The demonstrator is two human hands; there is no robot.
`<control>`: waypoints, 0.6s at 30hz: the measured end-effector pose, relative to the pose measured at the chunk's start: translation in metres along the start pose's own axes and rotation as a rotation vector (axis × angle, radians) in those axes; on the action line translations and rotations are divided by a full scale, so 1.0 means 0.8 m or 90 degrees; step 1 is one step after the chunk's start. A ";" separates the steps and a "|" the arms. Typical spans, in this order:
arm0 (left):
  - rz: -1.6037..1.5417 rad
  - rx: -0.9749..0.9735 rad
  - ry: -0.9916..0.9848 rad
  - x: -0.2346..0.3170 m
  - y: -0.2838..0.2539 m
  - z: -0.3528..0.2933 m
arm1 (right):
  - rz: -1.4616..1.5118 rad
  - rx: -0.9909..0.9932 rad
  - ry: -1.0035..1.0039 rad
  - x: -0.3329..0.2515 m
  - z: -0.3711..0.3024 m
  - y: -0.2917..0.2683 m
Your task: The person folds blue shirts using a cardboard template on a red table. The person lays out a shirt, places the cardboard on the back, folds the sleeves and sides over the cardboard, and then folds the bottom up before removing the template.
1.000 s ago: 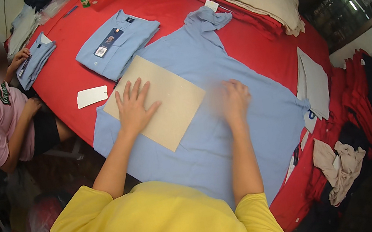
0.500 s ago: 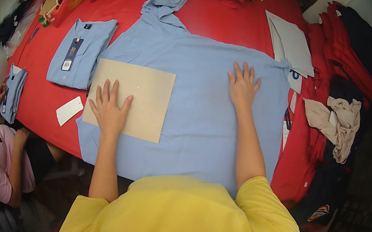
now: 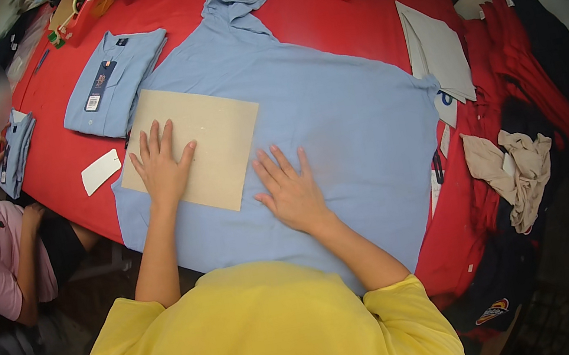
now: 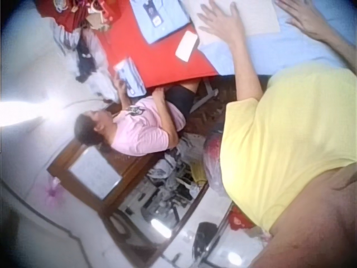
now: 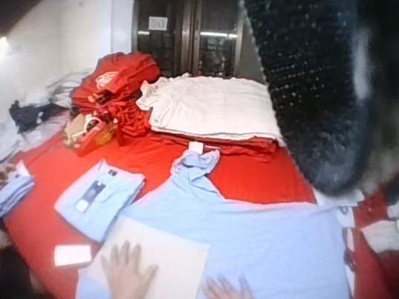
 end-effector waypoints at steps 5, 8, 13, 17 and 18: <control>-0.002 0.008 0.001 -0.003 0.000 0.000 | 0.005 0.005 -0.009 0.001 0.001 0.001; -0.007 0.023 0.007 -0.003 0.000 0.000 | 0.014 -0.009 -0.002 0.006 -0.002 0.005; -0.009 0.038 0.013 -0.004 -0.001 -0.002 | 0.025 0.000 0.013 -0.001 0.008 0.000; -0.016 0.041 0.008 -0.004 -0.002 -0.002 | 0.032 -0.004 0.022 -0.006 0.012 0.005; -0.017 0.047 0.008 -0.004 -0.002 -0.002 | 0.034 -0.020 0.028 -0.005 0.010 0.009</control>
Point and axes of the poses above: each hand's wrist, its own z-axis towards the middle knuckle, its own y-axis out of the palm, x = y × z, the point moved 3 cm from there along z, towards the middle knuckle, and after that the axes turned 15 degrees about z, right-handed, at the moved point
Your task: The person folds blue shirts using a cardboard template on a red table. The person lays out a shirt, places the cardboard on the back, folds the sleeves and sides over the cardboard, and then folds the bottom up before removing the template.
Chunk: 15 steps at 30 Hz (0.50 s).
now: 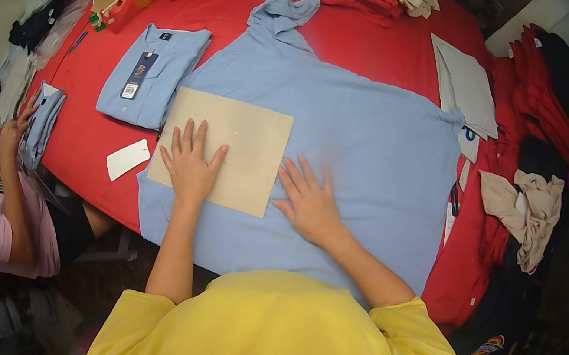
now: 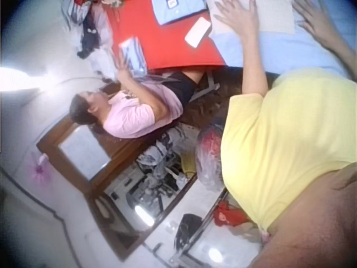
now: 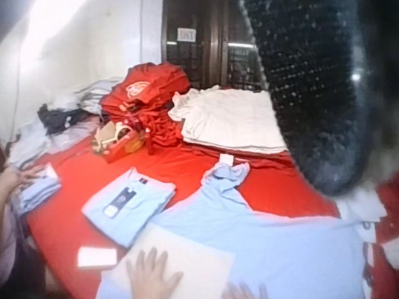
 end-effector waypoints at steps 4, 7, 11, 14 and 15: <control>-0.016 -0.004 0.010 -0.002 -0.004 0.001 | -0.014 0.018 0.027 0.004 -0.006 0.008; -0.018 0.003 0.004 -0.003 -0.003 -0.001 | -0.052 0.039 0.018 -0.003 -0.007 0.006; -0.017 0.012 -0.011 -0.001 -0.003 -0.003 | -0.056 0.039 0.013 -0.005 -0.006 0.002; -0.006 0.004 -0.012 0.002 -0.002 -0.001 | -0.067 0.045 0.032 -0.005 -0.011 0.002; 0.001 -0.006 -0.011 0.003 -0.002 0.001 | -0.076 0.051 0.042 -0.005 -0.012 0.001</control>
Point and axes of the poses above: each hand's wrist, its own z-axis towards the middle knuckle, its own y-axis out of the palm, x = y × z, the point moved 3 cm from there along z, towards the middle knuckle, and after that the axes turned 15 degrees about z, right-handed, at the moved point
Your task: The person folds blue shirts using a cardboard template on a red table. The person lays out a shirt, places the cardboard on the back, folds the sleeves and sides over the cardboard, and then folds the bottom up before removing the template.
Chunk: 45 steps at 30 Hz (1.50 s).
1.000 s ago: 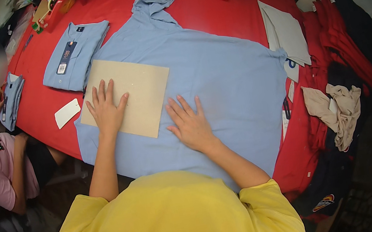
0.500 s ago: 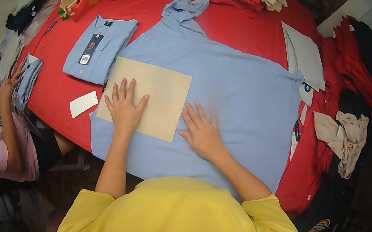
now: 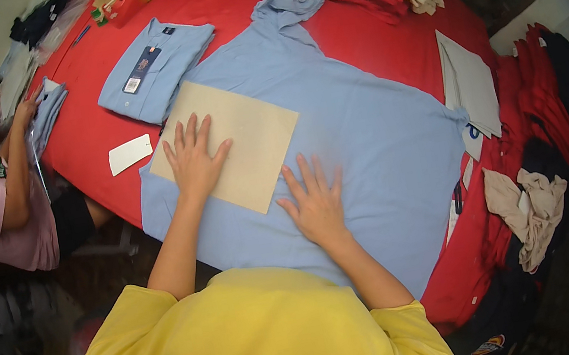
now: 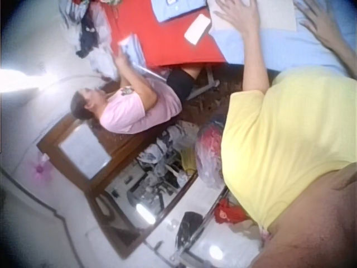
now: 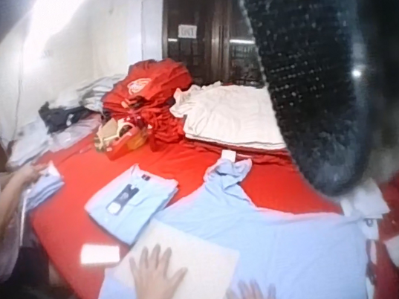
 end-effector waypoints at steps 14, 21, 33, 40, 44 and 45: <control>0.081 -0.060 0.004 -0.002 0.010 0.003 | -0.178 0.085 0.493 0.159 -0.206 -0.093; 0.085 -0.083 -0.001 0.001 0.008 0.004 | -0.134 0.166 0.553 0.175 -0.251 -0.102; 0.075 -0.080 0.000 0.001 0.008 0.005 | -0.070 0.317 0.663 0.229 -0.213 -0.159; 0.062 -0.072 0.015 -0.001 0.007 0.001 | 0.631 0.588 0.638 0.286 -0.234 -0.166; 0.066 -0.087 0.013 0.001 0.006 0.003 | 0.602 0.562 0.646 0.287 -0.240 -0.165; 0.070 -0.087 0.012 0.000 0.006 0.003 | 0.676 0.543 0.640 0.283 -0.238 -0.168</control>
Point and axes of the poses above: each hand's wrist, its own z-axis towards the middle knuckle, its own y-axis out of the palm, x = y × z, the point moved 3 cm from there along z, towards the middle knuckle, and after that the axes turned 15 degrees about z, right-handed, at the moved point
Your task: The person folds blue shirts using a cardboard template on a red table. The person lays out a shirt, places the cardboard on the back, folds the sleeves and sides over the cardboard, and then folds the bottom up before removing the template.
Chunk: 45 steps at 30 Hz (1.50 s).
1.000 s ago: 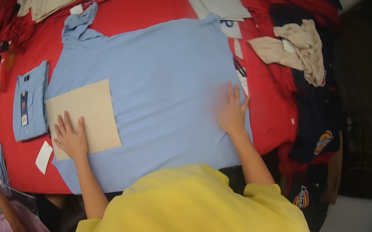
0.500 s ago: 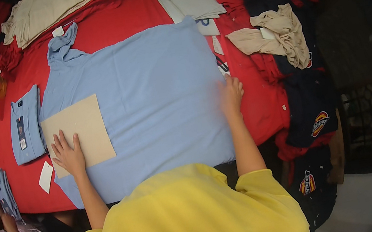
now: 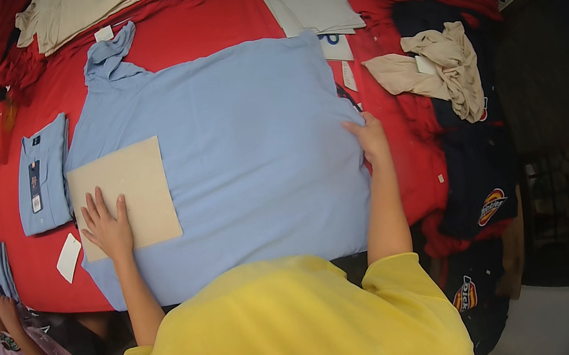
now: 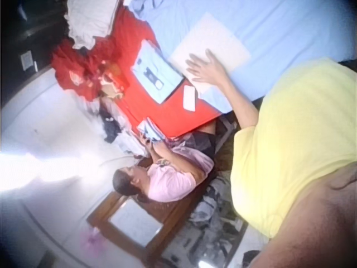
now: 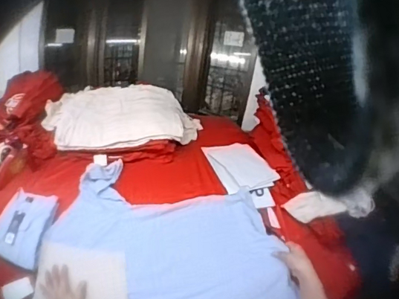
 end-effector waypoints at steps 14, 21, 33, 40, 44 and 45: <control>0.011 0.033 0.008 -0.004 0.004 0.002 | -0.647 0.043 -0.436 -0.003 -0.059 0.104; -0.049 0.043 0.021 -0.009 -0.001 -0.001 | -0.793 -0.051 -0.262 -0.005 -0.063 0.164; -0.159 0.094 0.021 -0.034 -0.013 -0.005 | -0.564 -0.502 -0.659 -0.004 0.020 0.629; -0.141 0.119 -0.008 -0.036 -0.012 -0.012 | -0.669 -0.367 -0.587 0.032 0.067 0.701; -0.130 0.106 -0.018 -0.036 -0.014 -0.009 | -0.580 -0.332 -0.759 0.043 0.065 0.696; -0.130 0.103 -0.017 -0.036 -0.015 -0.008 | -0.545 -0.327 -0.797 0.039 0.069 0.693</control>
Point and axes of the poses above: each hand's wrist, its own z-axis towards the middle knuckle, its own y-axis out of the palm, x = y × z, the point moved 3 cm from there along z, towards the middle knuckle, and after that the axes turned 15 degrees about z, right-handed, at the moved point
